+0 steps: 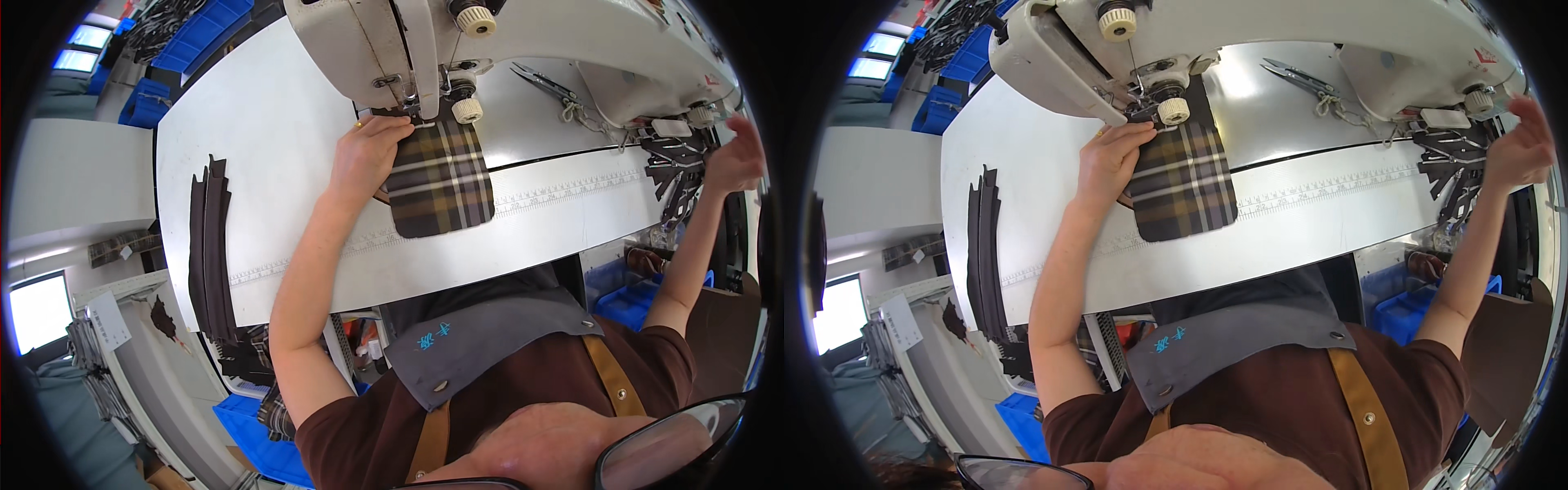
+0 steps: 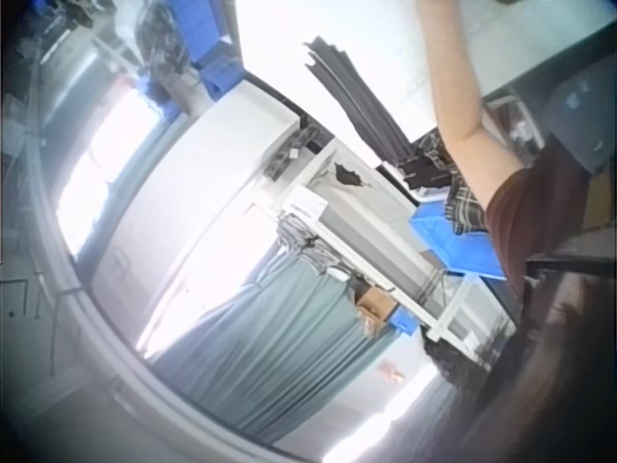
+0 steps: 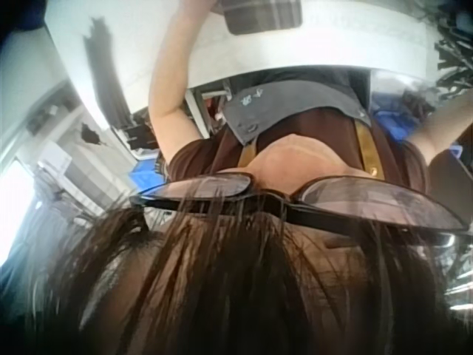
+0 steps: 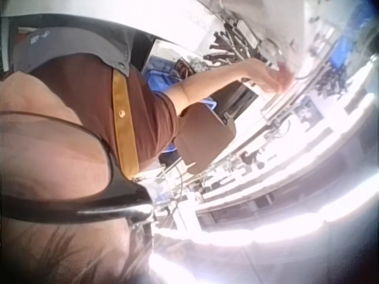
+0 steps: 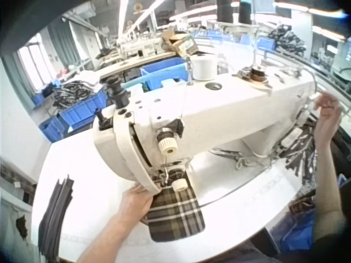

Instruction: The person operates an industrial sewing machine to attach black zippers to plaid fabric pieces. They guide the fabric under the needle, sew along the zipper edges, and periodically trim the excess thread with scissors. The process is repeated for multiple fabric pieces.

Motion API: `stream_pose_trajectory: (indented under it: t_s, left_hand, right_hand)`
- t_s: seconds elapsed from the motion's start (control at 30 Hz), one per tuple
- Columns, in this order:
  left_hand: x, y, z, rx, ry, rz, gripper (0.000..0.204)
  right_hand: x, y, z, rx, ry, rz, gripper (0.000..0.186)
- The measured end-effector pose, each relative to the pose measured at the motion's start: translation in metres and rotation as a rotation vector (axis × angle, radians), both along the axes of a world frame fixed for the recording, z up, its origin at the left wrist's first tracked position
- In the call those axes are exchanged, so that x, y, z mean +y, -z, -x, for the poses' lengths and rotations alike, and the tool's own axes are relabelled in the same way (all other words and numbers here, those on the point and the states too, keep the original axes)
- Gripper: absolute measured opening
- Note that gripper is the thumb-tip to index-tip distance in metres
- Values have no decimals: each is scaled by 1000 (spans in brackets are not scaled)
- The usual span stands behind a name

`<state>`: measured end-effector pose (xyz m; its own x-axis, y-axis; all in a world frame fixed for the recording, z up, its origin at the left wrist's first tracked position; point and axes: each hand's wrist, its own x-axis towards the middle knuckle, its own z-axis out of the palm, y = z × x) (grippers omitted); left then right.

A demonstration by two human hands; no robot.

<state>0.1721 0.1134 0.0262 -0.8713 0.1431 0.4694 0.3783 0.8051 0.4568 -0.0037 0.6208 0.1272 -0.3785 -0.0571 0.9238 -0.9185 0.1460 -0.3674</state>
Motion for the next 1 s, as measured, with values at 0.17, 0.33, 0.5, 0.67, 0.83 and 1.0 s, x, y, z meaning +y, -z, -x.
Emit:
stream_pose_trajectory:
  t_s: [0.17,0.33,0.5,0.67,0.83,1.0]
  left_hand:
    - [3,4,-2,66,-80,-39,21]
    - [-2,-2,8,-1,-263,-57,18]
    - [-1,0,-9,47,-27,212,12]
    - [7,-10,-9,-190,-51,-96,8]
    - [10,-34,-76,-653,74,-585,9]
    - [22,-29,-154,-674,202,-840,5]
  right_hand:
    - [-185,51,-69,-103,47,-869,28]
    - [-205,117,-20,-128,316,-884,27]
    - [-206,109,-22,-463,260,-687,25]
    - [-212,96,-24,-574,245,-677,29]
    - [-195,97,-43,-642,147,-535,33]
    - [-205,71,-114,-365,-137,-689,31]
